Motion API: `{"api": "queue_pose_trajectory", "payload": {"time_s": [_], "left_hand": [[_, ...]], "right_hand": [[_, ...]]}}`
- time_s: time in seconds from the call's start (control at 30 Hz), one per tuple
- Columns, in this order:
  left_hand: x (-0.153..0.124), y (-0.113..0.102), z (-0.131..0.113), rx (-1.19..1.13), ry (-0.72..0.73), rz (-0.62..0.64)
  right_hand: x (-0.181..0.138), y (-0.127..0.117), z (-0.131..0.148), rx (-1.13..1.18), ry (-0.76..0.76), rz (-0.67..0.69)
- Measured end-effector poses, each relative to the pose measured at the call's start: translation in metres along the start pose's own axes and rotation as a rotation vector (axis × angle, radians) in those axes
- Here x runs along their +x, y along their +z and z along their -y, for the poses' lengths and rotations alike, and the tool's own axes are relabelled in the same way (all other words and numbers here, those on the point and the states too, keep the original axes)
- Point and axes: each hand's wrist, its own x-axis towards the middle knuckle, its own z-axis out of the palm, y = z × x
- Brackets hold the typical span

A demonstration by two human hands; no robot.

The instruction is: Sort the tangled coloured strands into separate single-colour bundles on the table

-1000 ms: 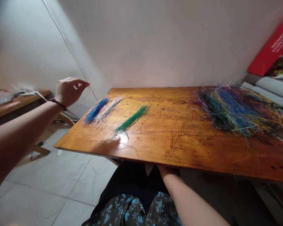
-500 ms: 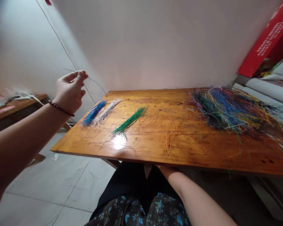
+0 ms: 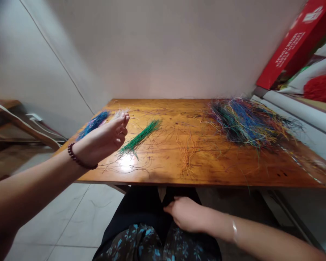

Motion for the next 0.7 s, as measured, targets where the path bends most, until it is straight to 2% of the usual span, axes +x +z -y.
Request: {"api": "queue_pose_trajectory", "payload": {"time_s": [0.1,0.17,0.2,0.3,0.4,0.47,0.53,0.7], "left_hand": [[-0.012,0.010,0.018,-0.162,-0.105,0.022],[-0.019,0.017,0.029,-0.273,-0.159,0.021],[-0.022,0.020,0.034,-0.301,-0.173,0.029],[-0.028,0.026,0.048,-0.279,-0.160,0.093],[-0.033,0.029,0.058,-0.226,-0.124,0.148],[-0.036,0.031,0.063,-0.226,-0.143,0.149],[-0.039,0.033,0.068,-0.270,-0.202,0.118],[-0.048,0.040,0.077,-0.414,-0.332,0.009]], "right_hand": [[-0.057,-0.033,0.031,0.201,-0.037,0.001],[-0.089,-0.062,0.040,0.343,0.030,-0.099],[-0.100,-0.075,0.041,0.450,0.089,-0.200],[-0.106,-0.107,0.035,0.957,0.154,-0.456],[-0.085,-0.128,0.029,1.451,0.145,-0.575],[-0.063,-0.136,0.030,1.677,0.139,-0.546],[-0.043,-0.138,0.031,1.816,0.135,-0.451],[-0.015,-0.123,0.032,1.892,0.117,-0.088]]}}
